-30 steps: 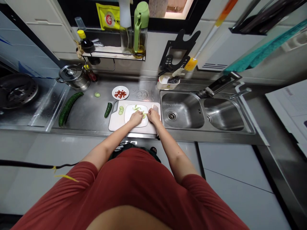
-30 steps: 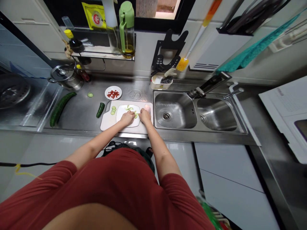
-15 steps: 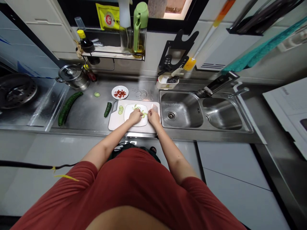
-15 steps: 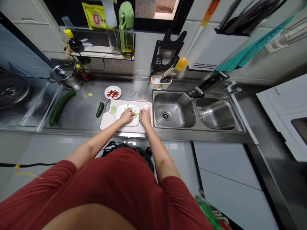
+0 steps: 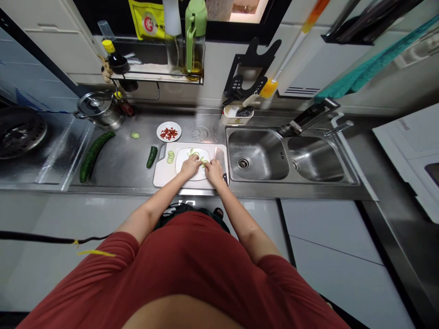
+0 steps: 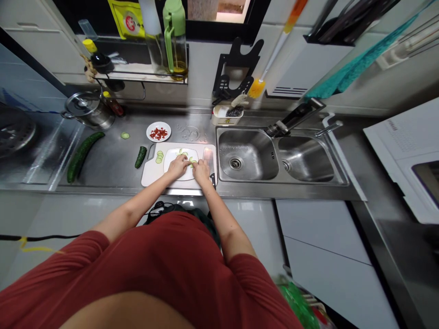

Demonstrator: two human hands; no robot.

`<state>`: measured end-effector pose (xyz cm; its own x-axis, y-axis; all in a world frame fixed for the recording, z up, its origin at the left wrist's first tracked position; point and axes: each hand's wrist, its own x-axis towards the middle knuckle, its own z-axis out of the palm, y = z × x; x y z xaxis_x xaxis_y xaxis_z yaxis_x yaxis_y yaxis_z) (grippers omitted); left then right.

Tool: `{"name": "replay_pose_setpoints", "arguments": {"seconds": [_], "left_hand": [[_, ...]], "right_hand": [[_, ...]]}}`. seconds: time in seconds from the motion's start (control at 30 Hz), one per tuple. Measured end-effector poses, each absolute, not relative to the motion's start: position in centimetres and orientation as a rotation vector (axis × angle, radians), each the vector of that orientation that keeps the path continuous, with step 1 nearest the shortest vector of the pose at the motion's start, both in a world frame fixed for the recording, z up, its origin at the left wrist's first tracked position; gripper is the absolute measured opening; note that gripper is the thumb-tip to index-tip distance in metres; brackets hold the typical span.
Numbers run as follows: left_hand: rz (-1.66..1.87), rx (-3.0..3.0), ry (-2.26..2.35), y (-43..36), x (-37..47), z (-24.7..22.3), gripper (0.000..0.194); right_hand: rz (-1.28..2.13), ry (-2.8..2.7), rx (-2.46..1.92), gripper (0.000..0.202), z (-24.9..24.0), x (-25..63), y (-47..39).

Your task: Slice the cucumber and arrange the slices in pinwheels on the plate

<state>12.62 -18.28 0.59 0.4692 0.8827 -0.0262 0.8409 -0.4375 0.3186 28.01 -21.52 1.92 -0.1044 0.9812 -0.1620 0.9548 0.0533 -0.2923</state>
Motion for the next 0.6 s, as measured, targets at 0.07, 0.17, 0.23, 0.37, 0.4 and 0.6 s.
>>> {"name": "replay_pose_setpoints", "arguments": {"seconds": [0.07,0.17,0.23,0.37,0.4,0.6], "left_hand": [[0.190,2.439,1.461,-18.27,12.65,0.47,0.035],[0.176,2.438,1.460,-18.24,12.69,0.50,0.034],[0.168,2.442,1.456,-18.22,12.71,0.63,0.034],[0.146,2.450,1.451,-18.22,12.71,0.88,0.036],[0.136,2.448,1.452,-18.22,12.72,0.93,0.036],[0.124,2.427,1.454,-18.24,12.85,1.30,0.036]], "right_hand": [[0.510,-2.218,-2.053,0.035,1.78,27.99,-21.50],[0.513,-2.220,-2.044,0.035,1.58,28.00,-21.48],[0.518,-2.219,-2.039,0.034,1.50,28.02,-21.48],[0.524,-2.220,-2.053,0.034,1.48,27.98,-21.47],[0.519,-2.222,-2.056,0.033,1.49,27.96,-21.46],[0.498,-2.227,-2.058,0.033,1.70,27.66,-21.19]]}}
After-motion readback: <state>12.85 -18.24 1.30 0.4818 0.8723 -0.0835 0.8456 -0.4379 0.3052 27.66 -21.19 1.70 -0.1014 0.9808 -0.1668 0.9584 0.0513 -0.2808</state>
